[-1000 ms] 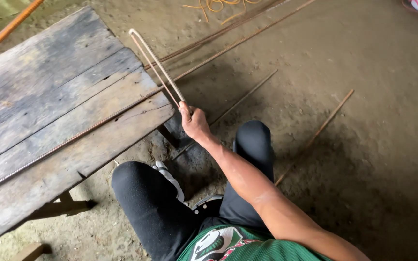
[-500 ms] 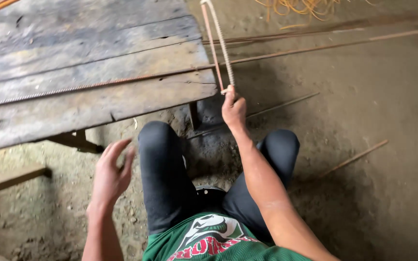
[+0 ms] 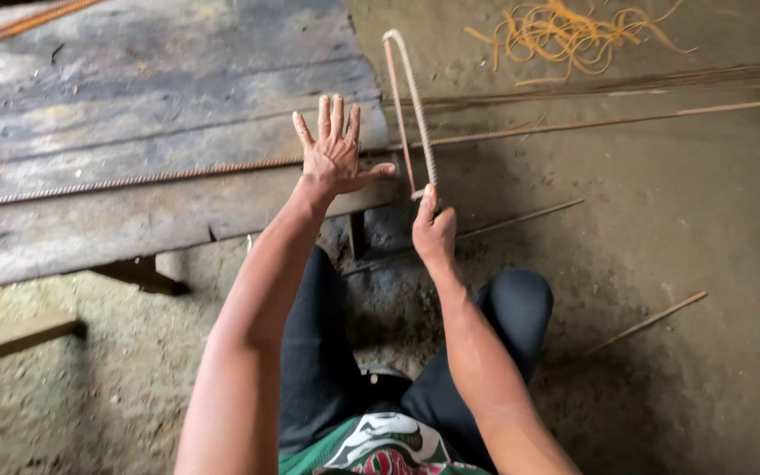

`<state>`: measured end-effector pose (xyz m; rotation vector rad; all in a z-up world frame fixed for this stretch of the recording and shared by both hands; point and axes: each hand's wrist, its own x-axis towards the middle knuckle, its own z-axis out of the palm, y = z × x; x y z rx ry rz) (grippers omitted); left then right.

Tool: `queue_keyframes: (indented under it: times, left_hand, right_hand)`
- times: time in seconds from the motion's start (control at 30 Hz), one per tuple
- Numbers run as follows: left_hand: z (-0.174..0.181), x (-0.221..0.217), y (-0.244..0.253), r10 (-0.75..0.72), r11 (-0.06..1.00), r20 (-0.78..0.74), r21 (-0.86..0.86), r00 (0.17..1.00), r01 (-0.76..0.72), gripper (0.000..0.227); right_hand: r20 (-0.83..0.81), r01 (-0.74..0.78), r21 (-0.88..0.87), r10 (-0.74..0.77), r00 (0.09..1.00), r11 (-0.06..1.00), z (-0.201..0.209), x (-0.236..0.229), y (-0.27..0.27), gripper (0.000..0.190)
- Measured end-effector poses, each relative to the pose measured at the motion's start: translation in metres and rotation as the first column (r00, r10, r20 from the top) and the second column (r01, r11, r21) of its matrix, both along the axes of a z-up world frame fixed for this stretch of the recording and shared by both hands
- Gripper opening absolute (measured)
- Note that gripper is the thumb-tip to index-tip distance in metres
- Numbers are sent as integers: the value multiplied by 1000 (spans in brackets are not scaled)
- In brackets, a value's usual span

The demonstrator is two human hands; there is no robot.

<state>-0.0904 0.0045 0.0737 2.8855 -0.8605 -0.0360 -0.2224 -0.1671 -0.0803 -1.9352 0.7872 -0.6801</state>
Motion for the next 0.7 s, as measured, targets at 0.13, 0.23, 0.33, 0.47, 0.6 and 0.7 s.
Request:
queue_keyframes:
  times: [0.13,0.23,0.33,0.47,0.6,0.7]
  left_hand:
    - [-21,38,-16,-74,996,106,63,992,67,122]
    - [-32,54,-14,-117,992,120,49,986,112,104]
    - [-34,59,-17,-124,992,-11,-18,992,124,103]
    - [-30,62,-17,-126,992,-71,-10,989,126,103]
    - [-24,61,-17,-114,993,-85,6,990,115,102]
    - [-30,62,-17,-105,994,-52,-2,993,105,97]
  right_hand:
    - [-13,-2,63,3,1000,998,-8,3,-6,63]
    - [20,-38,84,37,999,996,-12,9,-13,62]
    - [104,-114,110,102,989,987,-27,12,-14,56]
    - [238,-314,195,265,934,929,13,-5,5,48]
    - [474,-537,273,374,797,799,47,-23,21,47]
    - [466,-539,309,369,804,784,9,-13,19,60]
